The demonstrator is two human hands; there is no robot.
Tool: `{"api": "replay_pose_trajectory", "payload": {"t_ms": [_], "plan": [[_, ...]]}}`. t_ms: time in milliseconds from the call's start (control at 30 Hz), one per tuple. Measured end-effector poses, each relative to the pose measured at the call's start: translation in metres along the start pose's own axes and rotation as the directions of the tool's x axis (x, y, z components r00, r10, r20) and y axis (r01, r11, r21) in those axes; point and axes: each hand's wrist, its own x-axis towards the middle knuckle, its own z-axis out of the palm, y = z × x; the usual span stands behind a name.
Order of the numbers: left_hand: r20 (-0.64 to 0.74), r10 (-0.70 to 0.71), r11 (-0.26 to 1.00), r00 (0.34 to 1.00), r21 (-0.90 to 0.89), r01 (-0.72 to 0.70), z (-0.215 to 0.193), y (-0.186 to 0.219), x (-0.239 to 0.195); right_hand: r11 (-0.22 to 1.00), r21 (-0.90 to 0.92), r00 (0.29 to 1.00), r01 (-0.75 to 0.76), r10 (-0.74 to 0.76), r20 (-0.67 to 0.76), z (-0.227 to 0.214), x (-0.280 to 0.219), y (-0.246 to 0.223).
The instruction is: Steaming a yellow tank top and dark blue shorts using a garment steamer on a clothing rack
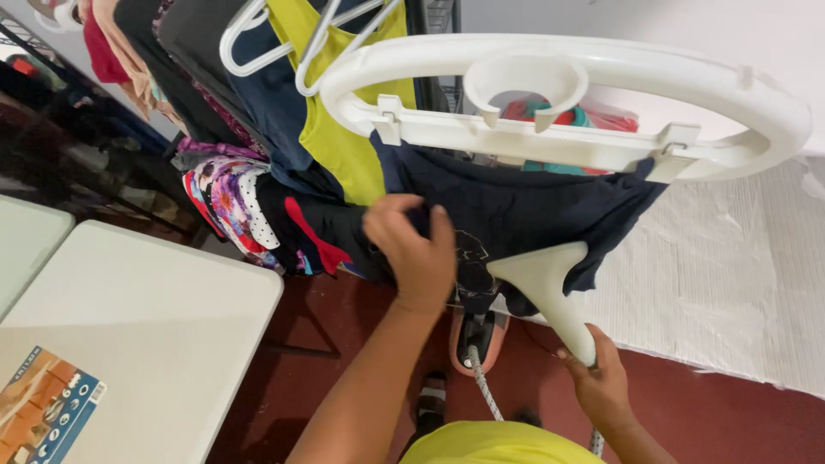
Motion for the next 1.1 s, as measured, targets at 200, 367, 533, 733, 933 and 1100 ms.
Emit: {"api": "replay_pose_trajectory", "payload": {"t_ms": [200,367,533,733,933,1100], "plan": [[0.136,-0.278,0.947,0.951,-0.128,0.295,-0.009,-0.063,0.019,0.998,0.066,0.999,0.023,-0.021,-0.033,0.009,0.011,-0.057],[0.271,-0.355,0.896,0.895,-0.175,0.409,-0.022,-0.079,0.027,0.973,0.053,0.968,0.223,-0.215,-0.130,0.021,0.015,-0.084],[0.422,-0.425,0.811,0.801,-0.215,0.544,-0.030,-0.100,0.027,0.958,0.046,0.949,0.283,-0.272,-0.160,0.040,0.026,-0.087],[0.595,-0.505,0.701,0.625,-0.139,0.699,-0.034,-0.154,-0.012,0.959,0.047,0.952,0.281,-0.272,-0.143,0.054,0.025,-0.115],[0.678,-0.511,0.669,0.528,-0.072,0.740,-0.038,-0.205,-0.056,0.951,0.059,0.950,0.304,-0.298,-0.094,0.077,0.036,-0.136],[0.663,-0.575,0.682,0.480,0.064,0.728,-0.046,-0.250,-0.105,0.949,0.006,0.946,0.315,-0.314,-0.079,0.097,0.039,-0.150]]}}
